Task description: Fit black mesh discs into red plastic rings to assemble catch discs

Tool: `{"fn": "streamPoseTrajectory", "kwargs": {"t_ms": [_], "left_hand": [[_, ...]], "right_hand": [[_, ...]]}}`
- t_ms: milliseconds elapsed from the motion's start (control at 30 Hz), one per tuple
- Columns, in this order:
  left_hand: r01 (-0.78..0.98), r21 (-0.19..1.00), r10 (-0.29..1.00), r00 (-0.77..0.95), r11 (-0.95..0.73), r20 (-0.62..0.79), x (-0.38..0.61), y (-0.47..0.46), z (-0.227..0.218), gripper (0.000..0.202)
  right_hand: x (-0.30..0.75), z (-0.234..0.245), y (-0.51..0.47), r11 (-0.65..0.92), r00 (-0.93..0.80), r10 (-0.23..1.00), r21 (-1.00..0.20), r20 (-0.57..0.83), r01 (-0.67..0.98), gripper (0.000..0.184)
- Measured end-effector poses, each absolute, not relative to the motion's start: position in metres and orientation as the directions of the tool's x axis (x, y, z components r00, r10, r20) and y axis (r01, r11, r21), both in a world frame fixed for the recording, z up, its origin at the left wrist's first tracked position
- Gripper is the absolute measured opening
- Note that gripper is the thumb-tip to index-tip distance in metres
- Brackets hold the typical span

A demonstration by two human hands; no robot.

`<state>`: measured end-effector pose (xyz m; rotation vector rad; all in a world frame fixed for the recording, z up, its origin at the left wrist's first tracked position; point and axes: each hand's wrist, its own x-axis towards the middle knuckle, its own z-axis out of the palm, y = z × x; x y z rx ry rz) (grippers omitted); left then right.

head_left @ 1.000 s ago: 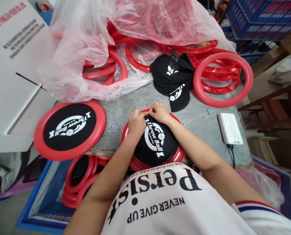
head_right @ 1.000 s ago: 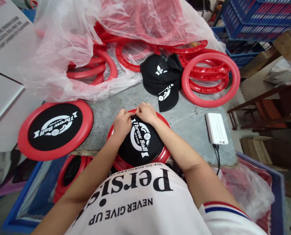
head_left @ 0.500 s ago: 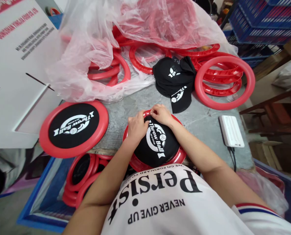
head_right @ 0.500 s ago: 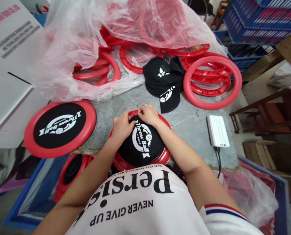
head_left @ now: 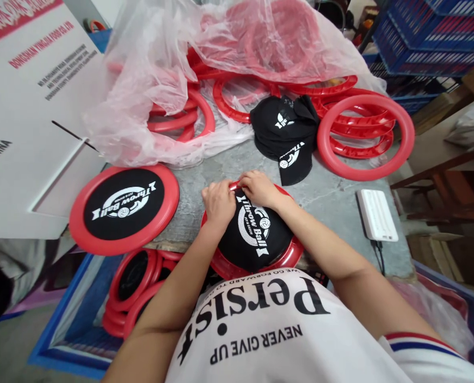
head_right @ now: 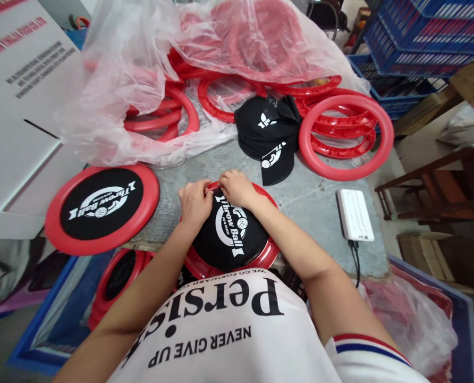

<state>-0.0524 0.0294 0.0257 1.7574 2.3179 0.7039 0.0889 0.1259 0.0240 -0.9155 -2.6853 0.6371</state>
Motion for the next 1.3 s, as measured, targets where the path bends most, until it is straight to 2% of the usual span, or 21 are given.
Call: {"fn": "streamPoseTrajectory", "kwargs": {"t_ms": [67,167,267,433,767,900,1067,1300], "left_hand": [[0.82,0.525,0.93,-0.343,0.228,0.132,-0.056,0.033,0.019,0.029],[0.745,0.626,0.925,-0.367,0.23,0.097,-0.06,0.037,0.011,0.034],[0.734,0.648,0.934,-0.345,0.204,0.097,-0.062,0.04,0.009,0.036],[0.737,0.647,0.94,-0.331,0.197,0.09,-0.063,0.041,0.01,0.035],[0.752,0.627,0.928,-0.351,0.202,0.122,-0.059,0.041,0.007,0.03],[0.798,0.567,0.932,-0.337,0.206,0.136,-0.056,0.039,0.01,0.02],[0.848,0.481,0.937,-0.323,0.224,0.132,-0.054,0.035,0.015,0.019],[0.829,0.512,0.927,-0.345,0.227,0.148,-0.054,0.034,0.014,0.018]], "right_hand": [[0.083,0.028,0.135,0.706,-0.796,0.605,-0.489,0.038,0.513,0.023],[0.074,0.028,0.147,0.695,-0.815,0.576,-0.557,0.054,0.454,0.019],[0.067,0.021,0.153,0.638,-0.814,0.578,-0.651,0.052,0.411,0.014],[0.067,0.006,0.153,0.494,-0.742,0.671,-0.748,0.005,0.443,0.014],[0.066,0.005,0.151,0.522,-0.731,0.683,-0.709,0.014,0.474,0.016],[0.066,0.004,0.149,0.532,-0.73,0.683,-0.701,0.025,0.474,0.018],[0.066,0.004,0.148,0.544,-0.725,0.688,-0.682,0.029,0.489,0.018],[0.068,0.004,0.148,0.525,-0.725,0.688,-0.702,0.018,0.481,0.016]]}}
